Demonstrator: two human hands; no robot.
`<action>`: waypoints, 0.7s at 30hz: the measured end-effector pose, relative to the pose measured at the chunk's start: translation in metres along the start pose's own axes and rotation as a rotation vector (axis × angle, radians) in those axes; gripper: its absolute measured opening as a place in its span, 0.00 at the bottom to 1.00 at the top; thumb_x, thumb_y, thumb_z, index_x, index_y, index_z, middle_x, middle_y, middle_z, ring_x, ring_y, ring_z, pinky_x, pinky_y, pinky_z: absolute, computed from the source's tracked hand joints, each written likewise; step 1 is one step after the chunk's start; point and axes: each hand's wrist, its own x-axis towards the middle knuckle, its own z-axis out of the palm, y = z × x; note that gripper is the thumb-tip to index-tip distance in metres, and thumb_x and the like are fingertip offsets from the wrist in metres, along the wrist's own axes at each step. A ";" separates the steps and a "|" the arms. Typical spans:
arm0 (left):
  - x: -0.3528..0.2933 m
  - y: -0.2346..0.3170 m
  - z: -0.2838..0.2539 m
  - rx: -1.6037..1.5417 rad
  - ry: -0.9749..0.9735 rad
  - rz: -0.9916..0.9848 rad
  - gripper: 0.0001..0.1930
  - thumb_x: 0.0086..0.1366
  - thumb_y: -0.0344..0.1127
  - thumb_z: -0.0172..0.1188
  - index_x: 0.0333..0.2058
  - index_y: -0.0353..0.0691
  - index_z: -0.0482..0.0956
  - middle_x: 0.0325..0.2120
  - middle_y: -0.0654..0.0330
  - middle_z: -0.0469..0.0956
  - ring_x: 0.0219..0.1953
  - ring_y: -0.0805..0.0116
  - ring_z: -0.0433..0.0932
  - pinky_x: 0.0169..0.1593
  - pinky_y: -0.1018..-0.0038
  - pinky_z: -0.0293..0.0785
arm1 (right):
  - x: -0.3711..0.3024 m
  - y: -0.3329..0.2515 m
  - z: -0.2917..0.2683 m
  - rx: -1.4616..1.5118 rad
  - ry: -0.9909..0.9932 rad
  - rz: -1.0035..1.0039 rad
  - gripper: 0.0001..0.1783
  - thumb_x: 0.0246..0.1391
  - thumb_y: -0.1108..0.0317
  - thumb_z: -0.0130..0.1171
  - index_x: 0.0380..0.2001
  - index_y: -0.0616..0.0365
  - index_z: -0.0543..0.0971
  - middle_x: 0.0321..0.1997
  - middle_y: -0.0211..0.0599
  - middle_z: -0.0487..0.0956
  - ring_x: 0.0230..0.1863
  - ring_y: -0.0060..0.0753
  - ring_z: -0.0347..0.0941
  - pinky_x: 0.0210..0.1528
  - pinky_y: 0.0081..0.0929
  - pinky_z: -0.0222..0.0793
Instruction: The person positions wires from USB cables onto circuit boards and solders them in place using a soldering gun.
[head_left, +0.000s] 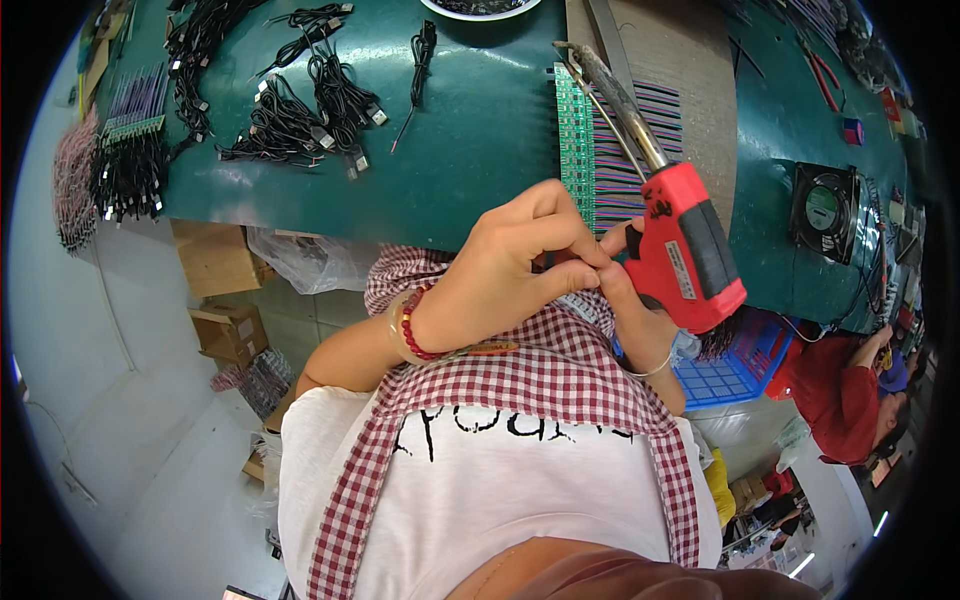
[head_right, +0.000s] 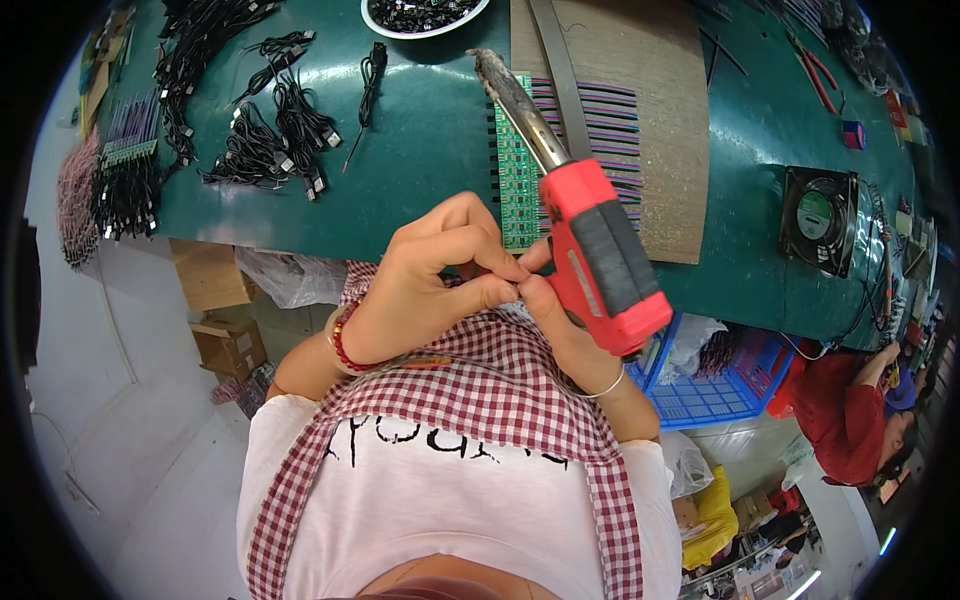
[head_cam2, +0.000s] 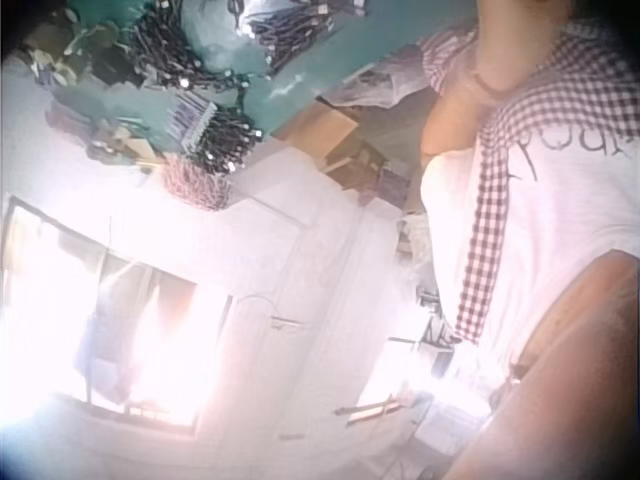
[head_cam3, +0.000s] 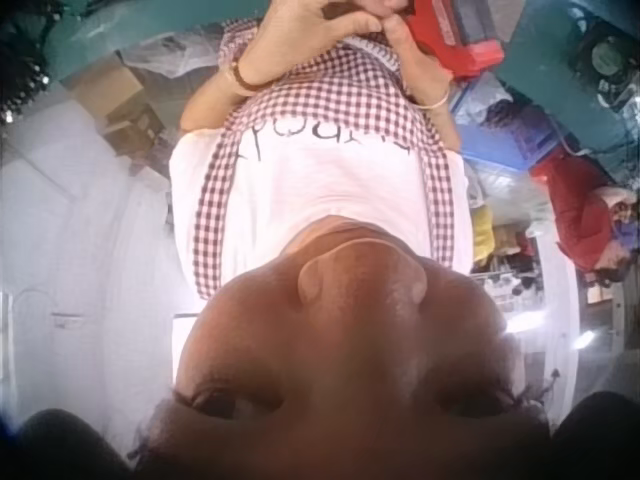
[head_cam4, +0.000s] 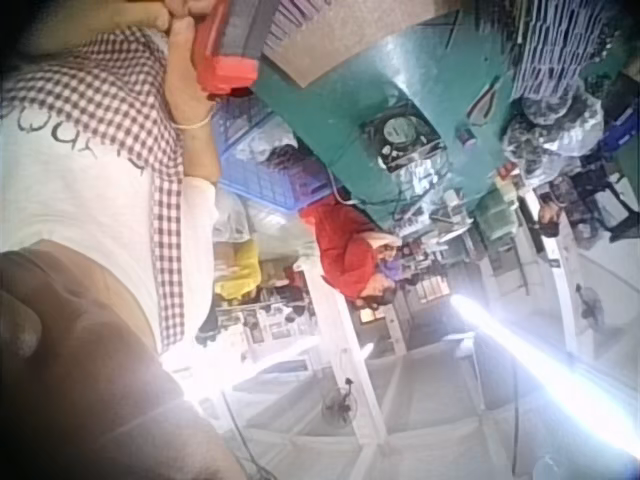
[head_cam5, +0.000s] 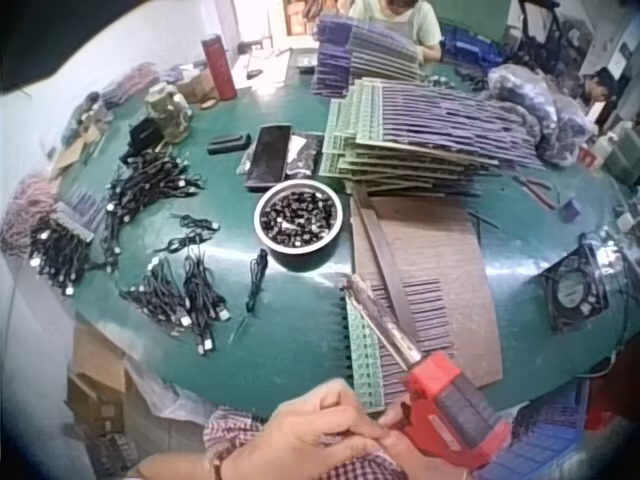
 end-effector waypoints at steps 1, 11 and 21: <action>0.000 -0.002 0.001 0.116 0.037 0.120 0.07 0.49 0.22 0.67 0.28 0.33 0.78 0.30 0.58 0.74 0.30 0.73 0.75 0.31 0.79 0.71 | -0.002 0.001 0.000 0.044 0.029 0.002 0.26 0.49 0.81 0.57 0.52 0.63 0.64 0.38 0.37 0.72 0.41 0.27 0.69 0.44 0.27 0.69; -0.007 0.000 0.006 0.016 -0.012 0.060 0.11 0.50 0.22 0.63 0.34 0.33 0.76 0.30 0.57 0.76 0.30 0.69 0.77 0.32 0.76 0.73 | -0.005 -0.001 -0.005 -0.078 0.083 0.010 0.23 0.49 0.84 0.56 0.49 0.62 0.67 0.35 0.34 0.72 0.37 0.23 0.69 0.40 0.22 0.68; -0.008 -0.011 0.001 0.327 -0.130 -0.005 0.02 0.55 0.23 0.55 0.28 0.32 0.71 0.21 0.53 0.76 0.21 0.64 0.78 0.25 0.74 0.72 | -0.014 0.025 -0.020 -0.384 0.001 0.104 0.22 0.45 0.75 0.64 0.45 0.66 0.72 0.38 0.37 0.78 0.36 0.26 0.76 0.39 0.22 0.71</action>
